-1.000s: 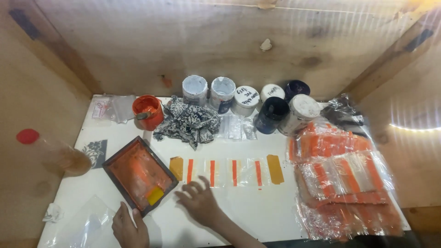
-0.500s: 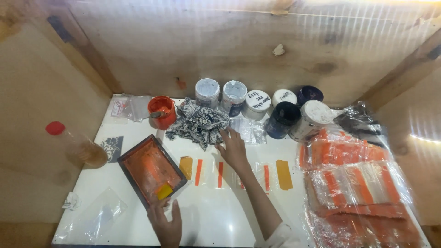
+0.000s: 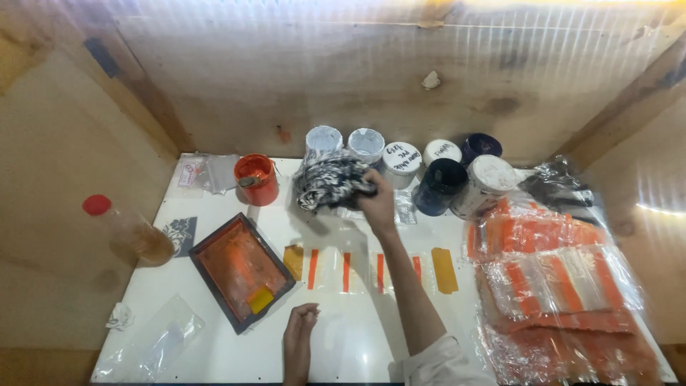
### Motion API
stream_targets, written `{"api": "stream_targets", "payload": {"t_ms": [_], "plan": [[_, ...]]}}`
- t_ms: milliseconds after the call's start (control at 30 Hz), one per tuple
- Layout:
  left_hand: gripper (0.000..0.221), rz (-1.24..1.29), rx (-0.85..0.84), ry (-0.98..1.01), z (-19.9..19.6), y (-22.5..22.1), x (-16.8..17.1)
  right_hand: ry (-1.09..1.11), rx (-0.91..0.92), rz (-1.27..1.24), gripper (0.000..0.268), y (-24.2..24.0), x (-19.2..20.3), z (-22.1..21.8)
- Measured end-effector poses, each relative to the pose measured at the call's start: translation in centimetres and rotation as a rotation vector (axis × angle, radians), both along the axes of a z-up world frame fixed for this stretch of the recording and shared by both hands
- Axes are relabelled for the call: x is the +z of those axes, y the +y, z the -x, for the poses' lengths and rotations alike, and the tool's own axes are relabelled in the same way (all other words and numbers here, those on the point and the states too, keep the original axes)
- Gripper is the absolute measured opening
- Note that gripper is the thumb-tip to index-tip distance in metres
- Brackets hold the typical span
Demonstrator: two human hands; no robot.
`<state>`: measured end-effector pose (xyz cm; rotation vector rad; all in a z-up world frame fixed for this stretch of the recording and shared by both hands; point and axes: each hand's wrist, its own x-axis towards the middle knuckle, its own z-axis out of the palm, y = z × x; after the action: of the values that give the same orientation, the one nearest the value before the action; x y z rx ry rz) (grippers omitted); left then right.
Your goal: A person prepares a screen printing frame by applying orange tape to the borders and spreading orange ink over the mesh area.
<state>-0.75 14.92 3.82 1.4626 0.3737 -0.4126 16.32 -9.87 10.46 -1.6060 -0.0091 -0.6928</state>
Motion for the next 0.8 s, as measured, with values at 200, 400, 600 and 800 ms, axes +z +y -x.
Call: {"api": "stream_targets", "payload": {"t_ms": [200,400,600,800], "plan": [[0.099,0.861,0.095,0.378,-2.9,-2.6,4.8,0.044,0.069,-0.149,0.060,-2.6,6.9,21.0],[0.069,1.207,-0.697,0.019,-0.1,-8.6,-7.1,0.290,0.466,0.223,0.023,-3.0,0.9,29.0],[0.105,-0.171,-1.130,-0.113,4.3,-9.1,3.3,0.711,-0.013,0.538,0.064,-7.4,-10.5,34.5],[0.040,-0.379,-0.964,-0.535,4.8,-12.2,-1.7,0.936,-0.289,1.025,0.063,-6.1,-5.2,31.3]]}}
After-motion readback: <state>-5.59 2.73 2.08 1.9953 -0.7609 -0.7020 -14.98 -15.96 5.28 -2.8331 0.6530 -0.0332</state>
